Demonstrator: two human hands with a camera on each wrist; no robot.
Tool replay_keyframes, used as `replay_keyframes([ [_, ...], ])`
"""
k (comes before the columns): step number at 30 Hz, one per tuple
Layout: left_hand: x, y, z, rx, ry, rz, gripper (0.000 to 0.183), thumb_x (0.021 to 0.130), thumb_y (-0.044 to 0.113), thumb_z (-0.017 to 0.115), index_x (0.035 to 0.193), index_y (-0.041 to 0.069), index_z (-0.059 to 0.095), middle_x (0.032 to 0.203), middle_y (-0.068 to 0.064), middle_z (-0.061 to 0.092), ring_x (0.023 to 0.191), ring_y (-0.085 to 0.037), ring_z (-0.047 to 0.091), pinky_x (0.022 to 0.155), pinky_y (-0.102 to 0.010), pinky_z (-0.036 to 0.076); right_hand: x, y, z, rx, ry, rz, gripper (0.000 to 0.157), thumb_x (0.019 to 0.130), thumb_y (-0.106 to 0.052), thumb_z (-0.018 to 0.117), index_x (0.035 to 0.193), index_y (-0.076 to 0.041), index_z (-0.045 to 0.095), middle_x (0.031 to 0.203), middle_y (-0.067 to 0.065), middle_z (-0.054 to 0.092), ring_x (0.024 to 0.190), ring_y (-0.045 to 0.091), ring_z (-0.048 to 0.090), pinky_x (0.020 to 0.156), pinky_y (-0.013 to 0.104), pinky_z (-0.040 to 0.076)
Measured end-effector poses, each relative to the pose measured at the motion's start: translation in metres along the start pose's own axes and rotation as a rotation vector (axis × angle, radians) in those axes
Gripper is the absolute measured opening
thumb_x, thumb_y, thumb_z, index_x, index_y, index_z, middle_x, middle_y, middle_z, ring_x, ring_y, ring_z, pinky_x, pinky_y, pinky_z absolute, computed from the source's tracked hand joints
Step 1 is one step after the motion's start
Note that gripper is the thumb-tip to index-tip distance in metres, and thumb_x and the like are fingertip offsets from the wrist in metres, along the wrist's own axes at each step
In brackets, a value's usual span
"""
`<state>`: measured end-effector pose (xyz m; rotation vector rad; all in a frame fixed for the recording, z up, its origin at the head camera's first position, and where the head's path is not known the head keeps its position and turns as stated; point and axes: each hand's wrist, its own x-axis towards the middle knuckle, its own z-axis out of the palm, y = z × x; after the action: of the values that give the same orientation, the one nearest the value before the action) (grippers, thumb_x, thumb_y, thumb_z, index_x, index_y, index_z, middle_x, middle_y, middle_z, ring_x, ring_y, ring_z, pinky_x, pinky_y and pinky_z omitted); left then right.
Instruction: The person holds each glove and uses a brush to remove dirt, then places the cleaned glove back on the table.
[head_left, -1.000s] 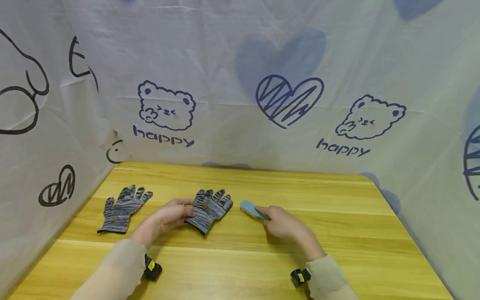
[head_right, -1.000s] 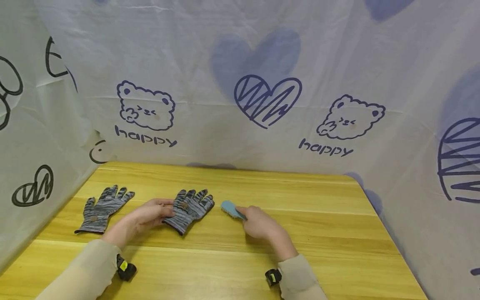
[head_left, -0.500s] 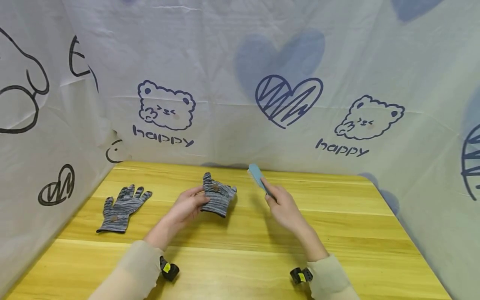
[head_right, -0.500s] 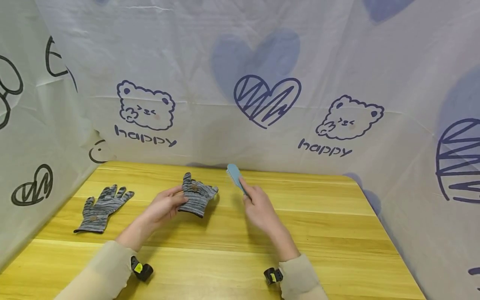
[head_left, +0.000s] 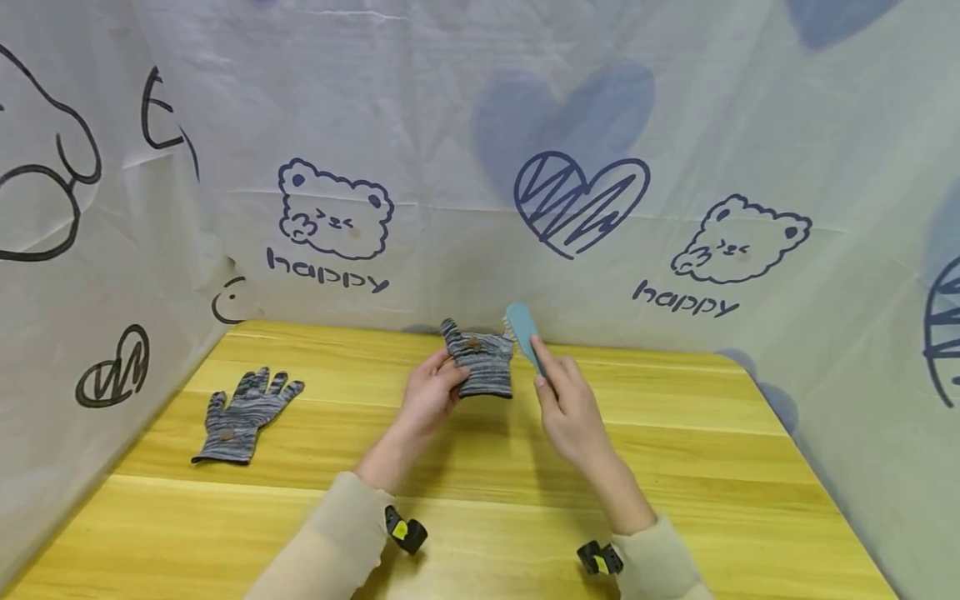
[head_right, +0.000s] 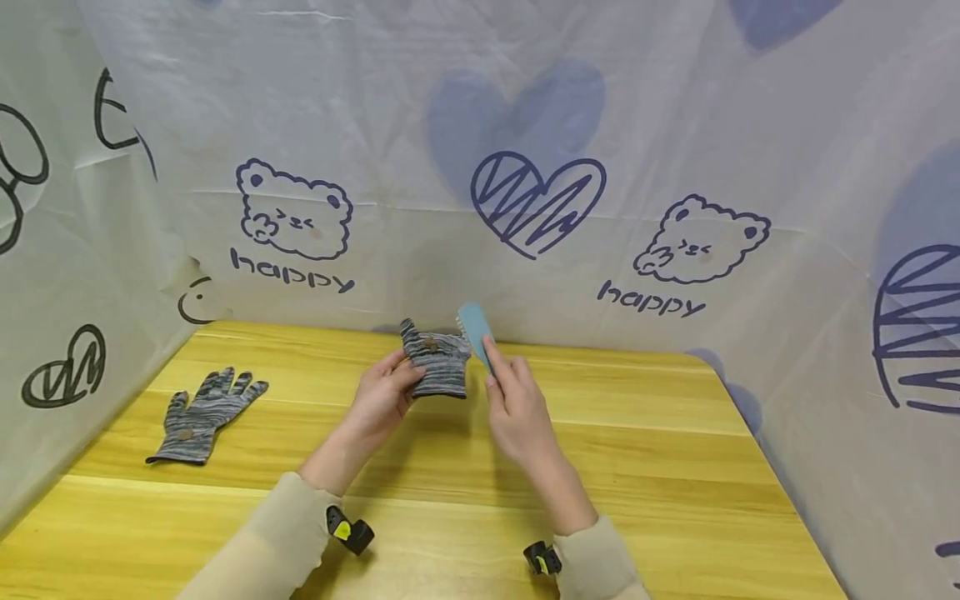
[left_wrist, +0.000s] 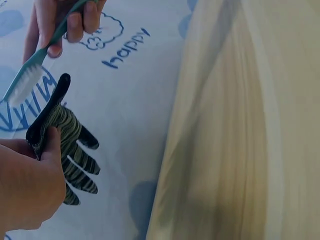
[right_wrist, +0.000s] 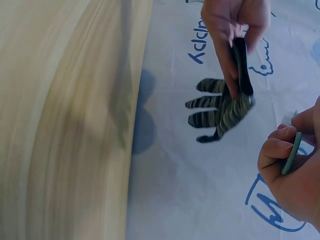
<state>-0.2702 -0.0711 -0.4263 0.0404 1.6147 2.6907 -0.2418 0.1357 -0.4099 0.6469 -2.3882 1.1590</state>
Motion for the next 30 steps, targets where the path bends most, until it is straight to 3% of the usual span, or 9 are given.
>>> replay_keyframes([
  [5,0.003,-0.008,0.014,-0.018,-0.014,0.002,0.054,0.099,-0.012,0.048,0.153,-0.011,0.039,0.14,-0.026,0.06,0.097,-0.01,0.069,0.082,-0.02,0.06,-0.002,-0.004,0.0,-0.041,0.005,-0.072,0.054,0.104,0.002,0.054,0.156,-0.008,0.048,0.1,0.012,0.053,0.077,0.016,0.045,0.065,0.031,0.044],
  [8,0.002,-0.01,0.014,-0.007,-0.012,-0.007,0.054,0.099,-0.011,0.05,0.153,-0.008,0.041,0.143,-0.025,0.058,0.101,-0.01,0.067,0.083,-0.019,0.059,-0.003,-0.006,0.002,-0.057,-0.023,-0.09,0.053,0.104,0.001,0.055,0.155,-0.008,0.049,0.102,0.011,0.054,0.08,0.016,0.047,0.067,0.031,0.047],
  [18,0.0,-0.014,0.013,-0.008,-0.072,-0.033,0.057,0.098,-0.012,0.05,0.154,-0.008,0.039,0.148,-0.025,0.053,0.102,-0.009,0.066,0.08,-0.017,0.058,-0.006,-0.01,0.006,-0.16,-0.076,-0.059,0.051,0.104,-0.003,0.056,0.154,-0.011,0.052,0.105,0.01,0.057,0.079,0.016,0.051,0.065,0.031,0.048],
  [28,-0.001,-0.013,0.013,-0.015,-0.072,-0.024,0.059,0.098,-0.012,0.05,0.156,-0.007,0.038,0.154,-0.027,0.047,0.108,-0.01,0.064,0.085,-0.019,0.058,-0.007,-0.009,0.01,-0.195,-0.137,0.007,0.054,0.104,-0.005,0.056,0.156,-0.018,0.051,0.107,0.007,0.057,0.081,0.017,0.05,0.068,0.034,0.05],
  [30,-0.001,-0.014,0.012,-0.015,-0.059,-0.026,0.057,0.098,-0.01,0.051,0.154,-0.008,0.04,0.147,-0.024,0.055,0.105,-0.009,0.065,0.083,-0.018,0.058,-0.008,-0.009,0.011,-0.198,-0.146,0.018,0.054,0.104,-0.006,0.056,0.156,-0.018,0.05,0.106,0.006,0.057,0.079,0.016,0.05,0.068,0.033,0.049],
])
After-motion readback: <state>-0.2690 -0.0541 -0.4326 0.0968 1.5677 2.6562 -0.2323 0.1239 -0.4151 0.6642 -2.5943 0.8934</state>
